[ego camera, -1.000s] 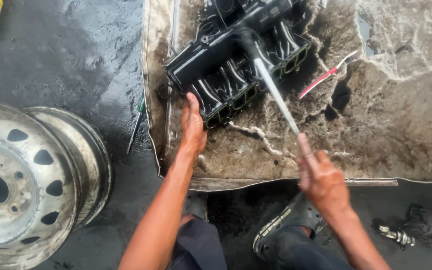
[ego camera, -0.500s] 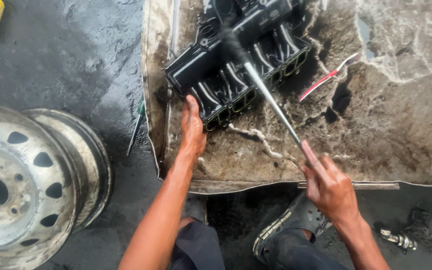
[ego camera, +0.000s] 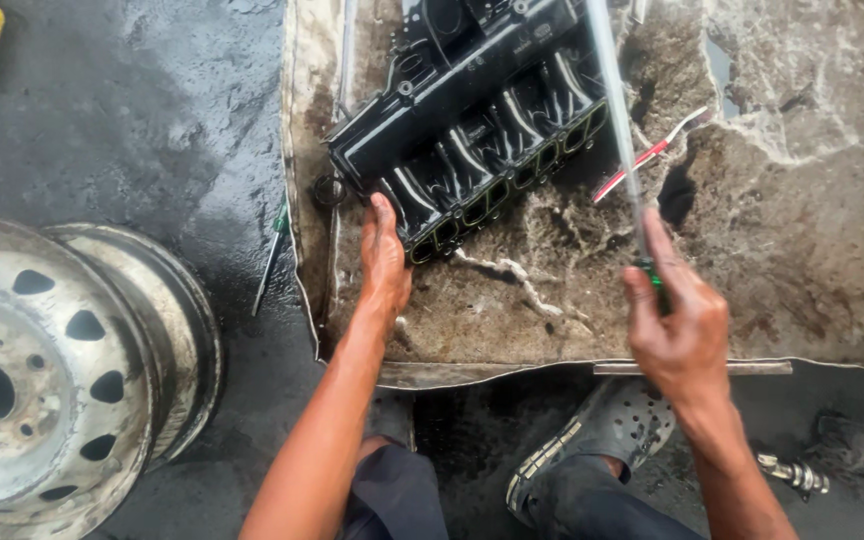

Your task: The person cleans a black engine component in a tray of dark fluid, first using their hands and then scrubbing various surfaces and holes with a toothbrush.

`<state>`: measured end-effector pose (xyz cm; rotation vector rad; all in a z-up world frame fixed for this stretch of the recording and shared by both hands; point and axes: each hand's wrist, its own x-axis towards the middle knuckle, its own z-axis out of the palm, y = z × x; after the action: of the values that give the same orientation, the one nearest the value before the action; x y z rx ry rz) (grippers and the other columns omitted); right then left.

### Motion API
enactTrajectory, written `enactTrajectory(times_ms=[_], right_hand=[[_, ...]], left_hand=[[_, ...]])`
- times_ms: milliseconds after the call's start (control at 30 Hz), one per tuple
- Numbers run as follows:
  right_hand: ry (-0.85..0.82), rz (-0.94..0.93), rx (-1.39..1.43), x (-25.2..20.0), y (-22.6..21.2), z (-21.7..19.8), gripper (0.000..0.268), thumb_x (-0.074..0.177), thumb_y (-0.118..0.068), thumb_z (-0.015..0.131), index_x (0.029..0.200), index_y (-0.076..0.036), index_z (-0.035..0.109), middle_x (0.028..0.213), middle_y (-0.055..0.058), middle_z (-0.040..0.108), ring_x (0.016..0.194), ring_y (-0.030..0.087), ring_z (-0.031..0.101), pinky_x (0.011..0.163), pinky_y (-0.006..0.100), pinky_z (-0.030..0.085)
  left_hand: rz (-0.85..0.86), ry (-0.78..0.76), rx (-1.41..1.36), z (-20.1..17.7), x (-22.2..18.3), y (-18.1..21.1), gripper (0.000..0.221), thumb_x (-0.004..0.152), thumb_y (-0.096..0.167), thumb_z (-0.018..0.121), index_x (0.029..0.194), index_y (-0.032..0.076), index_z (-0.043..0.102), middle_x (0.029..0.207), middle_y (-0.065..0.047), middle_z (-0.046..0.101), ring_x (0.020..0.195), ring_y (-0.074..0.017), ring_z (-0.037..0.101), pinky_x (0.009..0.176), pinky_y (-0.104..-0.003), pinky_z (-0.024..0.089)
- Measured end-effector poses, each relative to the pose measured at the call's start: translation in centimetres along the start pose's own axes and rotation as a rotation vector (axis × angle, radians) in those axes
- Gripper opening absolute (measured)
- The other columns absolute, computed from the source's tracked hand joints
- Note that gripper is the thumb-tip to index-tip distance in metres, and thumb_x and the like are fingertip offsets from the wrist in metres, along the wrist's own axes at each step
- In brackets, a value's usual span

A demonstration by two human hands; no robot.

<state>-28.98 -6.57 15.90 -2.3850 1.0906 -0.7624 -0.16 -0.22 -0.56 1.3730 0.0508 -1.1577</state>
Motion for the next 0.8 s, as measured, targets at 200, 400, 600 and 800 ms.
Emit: enactTrajectory(times_ms=[200,400,600,800], right_hand=[[-0.045,0.427,-0.108,-2.4,2.6,-0.7,0.053,0.104,-0.021,0.064,0.156,-0.016,0.054,0.071,0.014,0.067,0.059,0.019,0.061,0.055,0.037,0.052],[-0.22,0.228,-0.279,-2.4,3.3,2.4,0.056,0.106,-0.014,0.057,0.16,-0.016,0.041,0.074,0.012,0.062,0.046,0.018,0.051,0.033,0.031,0.046],[-0.156,0.118,-0.303,-4.2,1.3,3.6,0.063,0.099,-0.01,0.06,0.159,-0.008,0.04,0.074,0.018,0.061,0.048,0.024,0.056,0.041,0.039,0.048],[0.046,-0.006,-0.269,-0.8,3.7,3.8,0.06,0.105,-0.01,0.061,0.162,-0.01,0.04,0.086,0.022,0.061,0.064,0.034,0.058,0.054,0.045,0.05]], left_hand=[[0.119,-0.04,-0.039,-0.4,0.6,-0.9,0.092,0.093,0.068,0.046,0.163,0.014,0.019,0.172,-0.009,0.015,0.158,-0.0299,0.01,0.124,-0.057,0.016],[-0.06,0.028,0.14,0.5,-1.9,1.5,0.104,0.082,0.078,0.038,0.163,0.023,0.002,0.171,-0.007,-0.001,0.156,-0.0367,0.001,0.115,-0.074,0.009],[-0.056,0.042,0.126,0.5,-1.6,1.6,0.106,0.08,0.079,0.039,0.163,0.023,0.004,0.172,-0.007,0.001,0.156,-0.0359,0.001,0.115,-0.075,0.01],[0.058,-0.039,-0.01,-0.2,0.1,-0.2,0.104,0.087,0.077,0.047,0.164,0.016,0.012,0.172,-0.011,0.011,0.158,-0.0358,0.01,0.122,-0.066,0.017]])
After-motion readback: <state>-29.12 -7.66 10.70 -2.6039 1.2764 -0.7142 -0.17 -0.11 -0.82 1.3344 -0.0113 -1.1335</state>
